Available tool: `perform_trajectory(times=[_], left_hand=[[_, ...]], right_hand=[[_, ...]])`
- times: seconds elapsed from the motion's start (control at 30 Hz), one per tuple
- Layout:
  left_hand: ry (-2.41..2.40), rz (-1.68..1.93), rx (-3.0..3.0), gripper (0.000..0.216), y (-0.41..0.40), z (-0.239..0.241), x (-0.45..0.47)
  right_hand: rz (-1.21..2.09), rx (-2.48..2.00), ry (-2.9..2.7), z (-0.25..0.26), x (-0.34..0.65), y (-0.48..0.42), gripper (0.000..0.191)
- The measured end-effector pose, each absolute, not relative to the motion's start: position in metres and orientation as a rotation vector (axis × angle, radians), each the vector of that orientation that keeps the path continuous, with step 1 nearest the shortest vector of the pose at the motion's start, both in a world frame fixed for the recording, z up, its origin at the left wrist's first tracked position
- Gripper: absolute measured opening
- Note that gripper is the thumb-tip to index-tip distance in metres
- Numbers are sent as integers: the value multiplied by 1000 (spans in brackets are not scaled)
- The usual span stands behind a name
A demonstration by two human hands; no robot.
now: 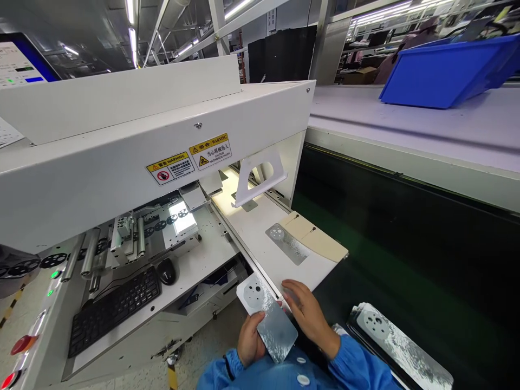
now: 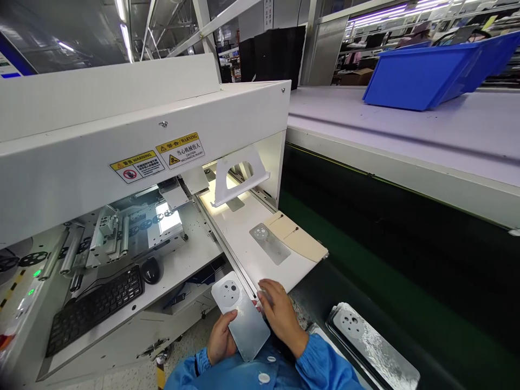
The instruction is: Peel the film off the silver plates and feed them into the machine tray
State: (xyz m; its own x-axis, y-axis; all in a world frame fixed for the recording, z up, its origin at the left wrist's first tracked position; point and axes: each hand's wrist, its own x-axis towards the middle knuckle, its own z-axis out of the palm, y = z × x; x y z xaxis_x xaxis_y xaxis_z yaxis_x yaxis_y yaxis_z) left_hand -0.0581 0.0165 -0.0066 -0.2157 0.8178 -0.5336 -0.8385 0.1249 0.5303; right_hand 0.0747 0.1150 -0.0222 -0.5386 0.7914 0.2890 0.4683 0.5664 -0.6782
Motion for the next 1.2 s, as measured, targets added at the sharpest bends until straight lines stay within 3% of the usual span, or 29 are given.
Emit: perform_trajectory(times=[0.13,0.4,0.87,1.03,1.2], left_hand=[[1023,1518,-42,27,20,-3,-52],[1036,1442,44,25,21,4,-42],[1011,1571,21,71,17,-4,-41],[995,1546,130,72,19,-9,-37],[994,1572,168,64,25,-9,-25]], right_hand=[[803,-1037,-2126,-24,89,97,43],[910,-1115,-2012,-25,101,95,47],[1101,-1127,-1987,-5,102,85,49],[1311,-1174,-1913,-5,106,69,50],[1302,-1289,-1899,-9,116,59,62]])
